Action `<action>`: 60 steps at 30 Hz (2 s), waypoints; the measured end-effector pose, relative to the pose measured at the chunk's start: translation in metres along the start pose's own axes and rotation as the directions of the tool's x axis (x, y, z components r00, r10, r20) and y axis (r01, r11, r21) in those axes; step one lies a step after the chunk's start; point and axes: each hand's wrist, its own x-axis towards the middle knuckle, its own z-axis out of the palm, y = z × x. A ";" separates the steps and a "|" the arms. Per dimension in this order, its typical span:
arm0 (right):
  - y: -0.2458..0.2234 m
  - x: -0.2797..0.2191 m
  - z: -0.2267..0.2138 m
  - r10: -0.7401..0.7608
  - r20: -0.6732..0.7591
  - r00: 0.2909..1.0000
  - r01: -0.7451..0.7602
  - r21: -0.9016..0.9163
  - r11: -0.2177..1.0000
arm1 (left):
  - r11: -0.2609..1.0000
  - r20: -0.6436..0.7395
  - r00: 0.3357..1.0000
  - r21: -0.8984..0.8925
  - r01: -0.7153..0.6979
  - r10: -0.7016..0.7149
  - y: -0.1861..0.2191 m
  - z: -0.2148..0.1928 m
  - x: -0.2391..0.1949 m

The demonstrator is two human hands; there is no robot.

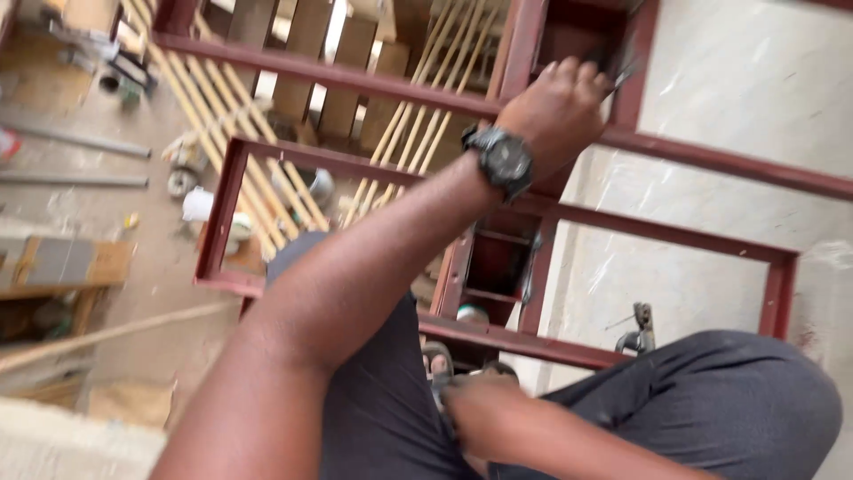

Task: Measuring and positioning metal frame steps for a staircase at a construction site.

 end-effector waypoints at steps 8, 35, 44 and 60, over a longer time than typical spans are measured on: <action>0.120 0.129 0.124 0.211 0.169 0.963 0.004 -0.790 0.613 | 0.997 0.208 0.978 -0.077 0.027 -0.011 -0.010 -0.043 0.000; 0.041 0.029 -0.012 0.164 0.433 0.886 0.096 -0.519 0.849 | 0.995 0.340 0.936 -0.022 -0.094 0.096 -0.013 -0.049 0.005; 0.042 -0.136 -0.199 0.595 -0.633 0.494 -0.533 0.321 0.783 | 0.994 0.294 0.950 -0.014 -0.110 0.109 -0.011 -0.033 0.001; 0.130 -0.244 -0.081 0.672 -0.717 0.184 -0.713 0.373 0.594 | 0.991 0.269 0.954 -0.025 -0.130 0.132 -0.017 -0.053 0.001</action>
